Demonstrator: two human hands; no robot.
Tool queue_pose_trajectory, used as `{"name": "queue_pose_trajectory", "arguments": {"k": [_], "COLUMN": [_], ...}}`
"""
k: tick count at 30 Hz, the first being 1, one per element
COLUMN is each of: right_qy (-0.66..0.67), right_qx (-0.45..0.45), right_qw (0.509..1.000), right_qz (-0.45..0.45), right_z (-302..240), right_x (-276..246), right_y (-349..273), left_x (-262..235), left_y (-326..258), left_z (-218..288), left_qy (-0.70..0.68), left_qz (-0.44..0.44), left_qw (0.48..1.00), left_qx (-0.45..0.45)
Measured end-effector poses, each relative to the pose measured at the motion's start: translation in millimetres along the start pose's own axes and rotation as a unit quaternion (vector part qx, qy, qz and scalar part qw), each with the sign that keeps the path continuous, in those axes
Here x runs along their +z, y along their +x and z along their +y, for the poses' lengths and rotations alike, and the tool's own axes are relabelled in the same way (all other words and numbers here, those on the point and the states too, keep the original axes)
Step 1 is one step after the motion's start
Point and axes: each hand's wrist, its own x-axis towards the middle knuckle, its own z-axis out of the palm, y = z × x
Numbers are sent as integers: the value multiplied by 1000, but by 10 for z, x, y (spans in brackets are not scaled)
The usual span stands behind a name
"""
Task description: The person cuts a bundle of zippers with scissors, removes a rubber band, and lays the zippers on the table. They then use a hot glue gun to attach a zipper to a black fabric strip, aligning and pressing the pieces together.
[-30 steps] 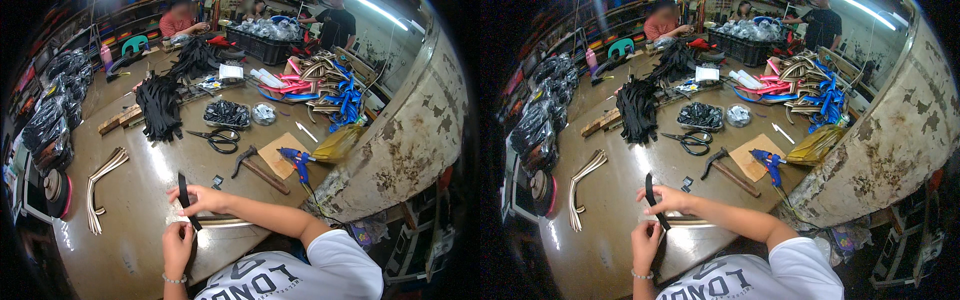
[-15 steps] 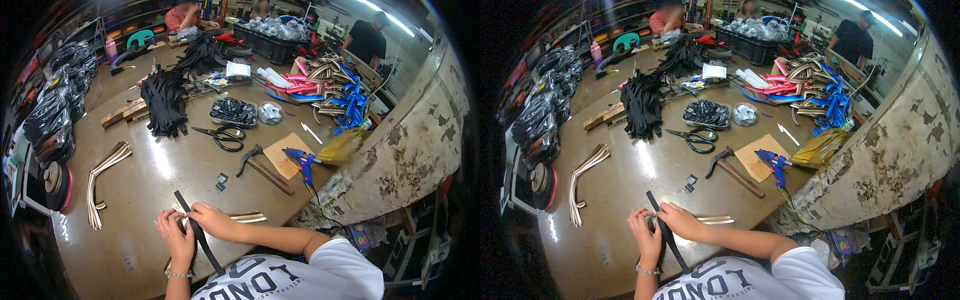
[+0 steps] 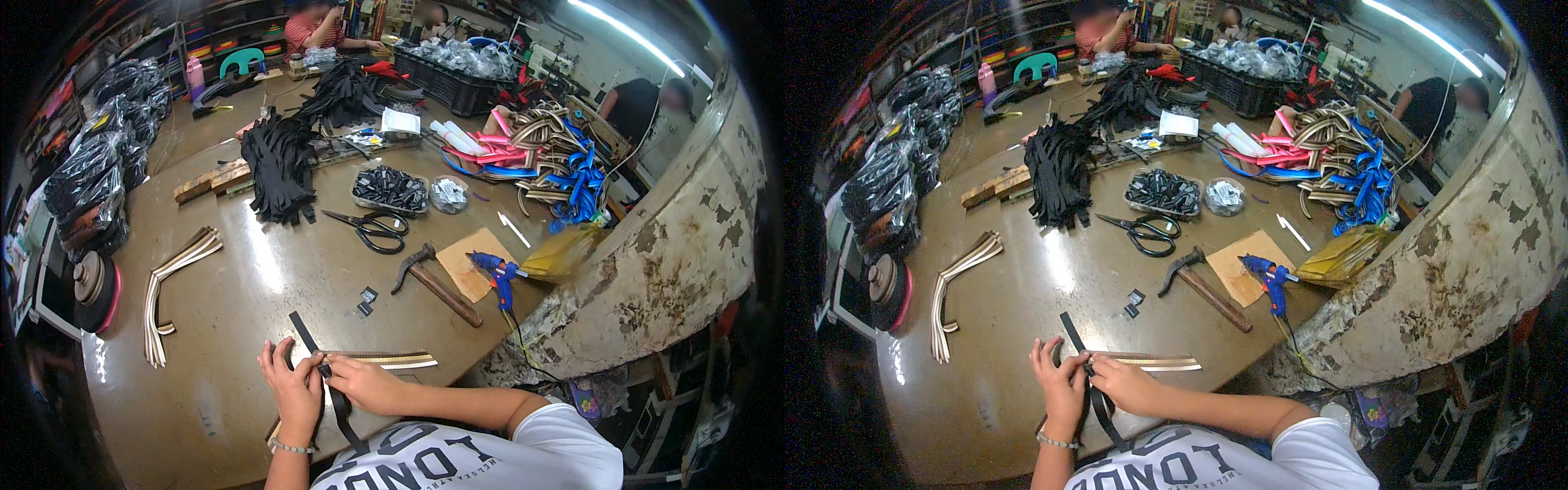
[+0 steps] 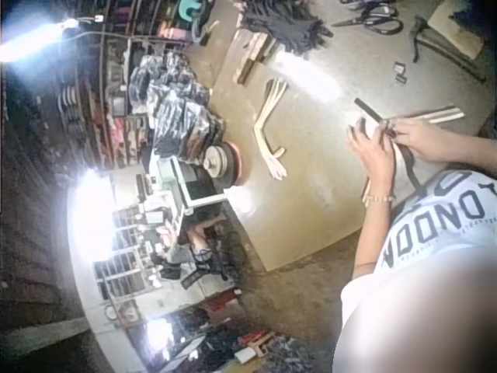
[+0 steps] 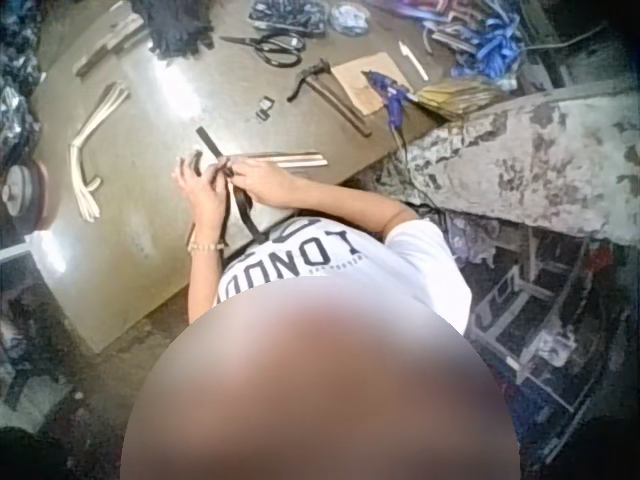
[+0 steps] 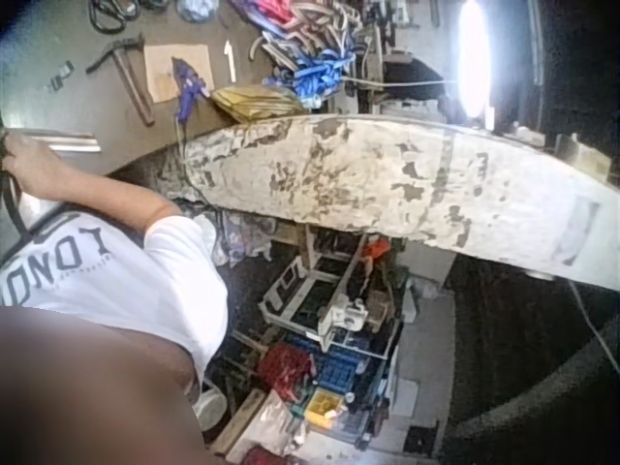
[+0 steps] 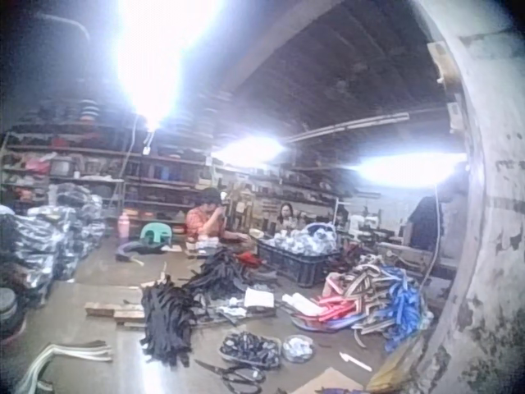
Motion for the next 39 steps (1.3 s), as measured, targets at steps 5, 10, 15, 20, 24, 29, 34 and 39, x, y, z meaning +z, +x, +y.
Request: {"name": "queue_pose_trajectory", "arguments": {"k": [5, 10, 15, 20, 24, 29, 34, 39], "right_qy": [20, 139, -112, 53, -85, -220, 81, 117], "right_qx": [17, -37, 391, 401, 468, 524, 358, 265], "right_qw": [997, 979, 747, 769, 803, 796, 909, 956], "right_qz": [-74, -148, 527, 495, 358, 209, 197, -47], "right_z": [-71, -47, 496, 1140, 1325, 1079, 489, 319], "right_x": [-29, -386, -1062, -1307, -1421, -1750, -1641, -1252], "right_y": [-71, -313, -910, -1294, -1290, -912, -292, 176], "left_x": [-10, -42, -101, -198, -182, -80, -84, -84], "left_y": [-23, -47, -5, -17, -124, -242, -239, -222], "left_z": [62, 83, 109, 255, 321, 203, 114, 109], "left_qy": [102, 131, 109, 47, -15, -30, -77, -83], "left_qz": [-11, -24, -54, -23, -28, -20, -13, 1], "left_qw": [994, 989, 991, 998, 999, 999, 997, 996], "left_qx": [40, 67, 60, 34, -21, -16, -26, -13]}}
